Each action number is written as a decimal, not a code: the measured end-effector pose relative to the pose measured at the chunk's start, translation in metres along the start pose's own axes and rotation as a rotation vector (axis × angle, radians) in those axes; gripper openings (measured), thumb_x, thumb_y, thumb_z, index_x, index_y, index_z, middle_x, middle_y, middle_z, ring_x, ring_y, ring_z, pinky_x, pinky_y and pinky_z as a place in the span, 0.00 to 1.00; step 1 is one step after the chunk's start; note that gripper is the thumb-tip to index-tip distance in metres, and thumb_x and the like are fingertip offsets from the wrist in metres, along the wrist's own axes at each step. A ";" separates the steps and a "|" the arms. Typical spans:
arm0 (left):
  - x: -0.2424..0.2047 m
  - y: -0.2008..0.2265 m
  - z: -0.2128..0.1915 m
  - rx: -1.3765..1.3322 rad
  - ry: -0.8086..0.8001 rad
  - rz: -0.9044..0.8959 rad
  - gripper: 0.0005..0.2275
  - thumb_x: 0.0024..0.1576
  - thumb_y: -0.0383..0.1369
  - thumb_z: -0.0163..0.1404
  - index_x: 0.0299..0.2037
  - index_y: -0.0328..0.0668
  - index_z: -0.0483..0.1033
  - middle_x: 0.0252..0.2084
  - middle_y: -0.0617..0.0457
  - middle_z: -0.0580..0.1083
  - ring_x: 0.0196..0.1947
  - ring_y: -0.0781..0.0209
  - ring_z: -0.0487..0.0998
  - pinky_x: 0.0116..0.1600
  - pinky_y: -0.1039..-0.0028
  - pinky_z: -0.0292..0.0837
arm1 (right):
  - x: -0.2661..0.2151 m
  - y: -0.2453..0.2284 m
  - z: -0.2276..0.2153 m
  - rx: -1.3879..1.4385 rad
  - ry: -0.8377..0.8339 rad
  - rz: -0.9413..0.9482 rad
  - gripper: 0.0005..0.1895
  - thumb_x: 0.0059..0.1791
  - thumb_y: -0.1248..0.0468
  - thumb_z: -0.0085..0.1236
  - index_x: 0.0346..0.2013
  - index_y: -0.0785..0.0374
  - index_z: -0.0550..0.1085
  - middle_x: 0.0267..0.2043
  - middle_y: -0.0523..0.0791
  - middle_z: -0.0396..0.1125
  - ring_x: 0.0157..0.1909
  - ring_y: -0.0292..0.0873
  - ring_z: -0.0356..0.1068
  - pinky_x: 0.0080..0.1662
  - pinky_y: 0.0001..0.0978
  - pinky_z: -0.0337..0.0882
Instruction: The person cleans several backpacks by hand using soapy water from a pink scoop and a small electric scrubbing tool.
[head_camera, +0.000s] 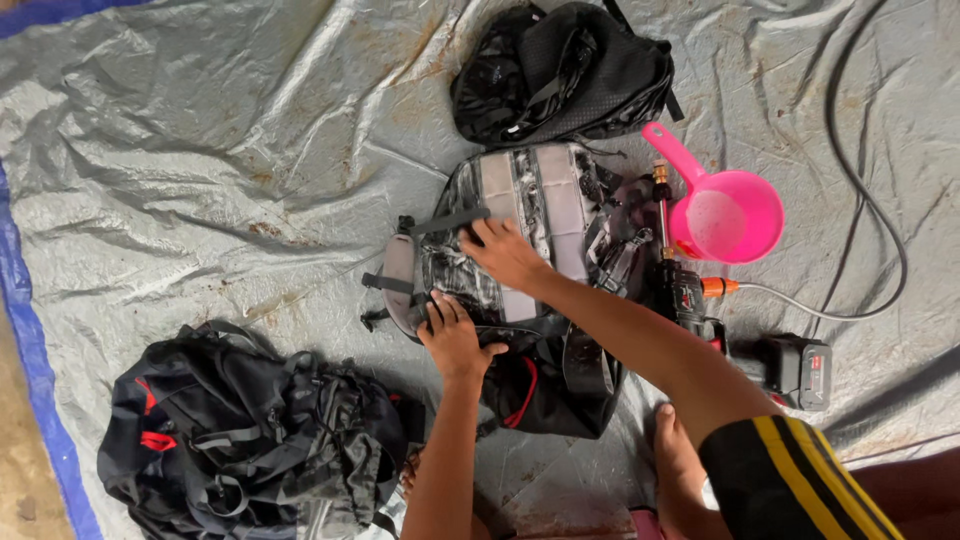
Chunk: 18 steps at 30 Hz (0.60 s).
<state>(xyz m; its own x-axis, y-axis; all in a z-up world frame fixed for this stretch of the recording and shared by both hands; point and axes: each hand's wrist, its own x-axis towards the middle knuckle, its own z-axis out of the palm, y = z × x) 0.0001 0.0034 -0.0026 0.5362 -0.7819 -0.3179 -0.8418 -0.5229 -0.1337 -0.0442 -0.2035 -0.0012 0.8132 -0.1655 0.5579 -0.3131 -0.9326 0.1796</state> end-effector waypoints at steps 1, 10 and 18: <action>0.001 0.002 -0.002 0.002 0.005 0.003 0.65 0.40 0.78 0.59 0.82 0.35 0.58 0.84 0.37 0.59 0.81 0.42 0.62 0.74 0.49 0.58 | 0.009 0.016 0.026 -0.004 0.003 0.003 0.07 0.65 0.59 0.48 0.53 0.54 0.73 0.46 0.50 0.60 0.34 0.44 0.57 0.38 0.38 0.54; -0.004 0.000 -0.007 0.014 0.035 0.007 0.66 0.39 0.79 0.59 0.81 0.34 0.60 0.83 0.38 0.61 0.79 0.44 0.65 0.72 0.50 0.60 | 0.031 0.025 0.102 0.074 -0.121 0.410 0.20 0.53 0.58 0.67 0.60 0.53 0.77 0.57 0.58 0.68 0.52 0.59 0.72 0.46 0.51 0.65; 0.002 0.004 0.005 -0.029 -0.017 -0.020 0.68 0.38 0.78 0.58 0.82 0.33 0.54 0.85 0.38 0.56 0.82 0.44 0.61 0.77 0.47 0.57 | -0.038 -0.059 -0.036 0.100 -0.127 -0.044 0.10 0.60 0.63 0.52 0.54 0.62 0.73 0.48 0.55 0.62 0.41 0.51 0.63 0.45 0.42 0.60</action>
<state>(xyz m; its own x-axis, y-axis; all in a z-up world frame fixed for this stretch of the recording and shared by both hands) -0.0023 0.0015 -0.0084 0.5517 -0.7655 -0.3309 -0.8286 -0.5483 -0.1130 -0.0748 -0.1310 -0.0040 0.8825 -0.1576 0.4431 -0.2311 -0.9659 0.1166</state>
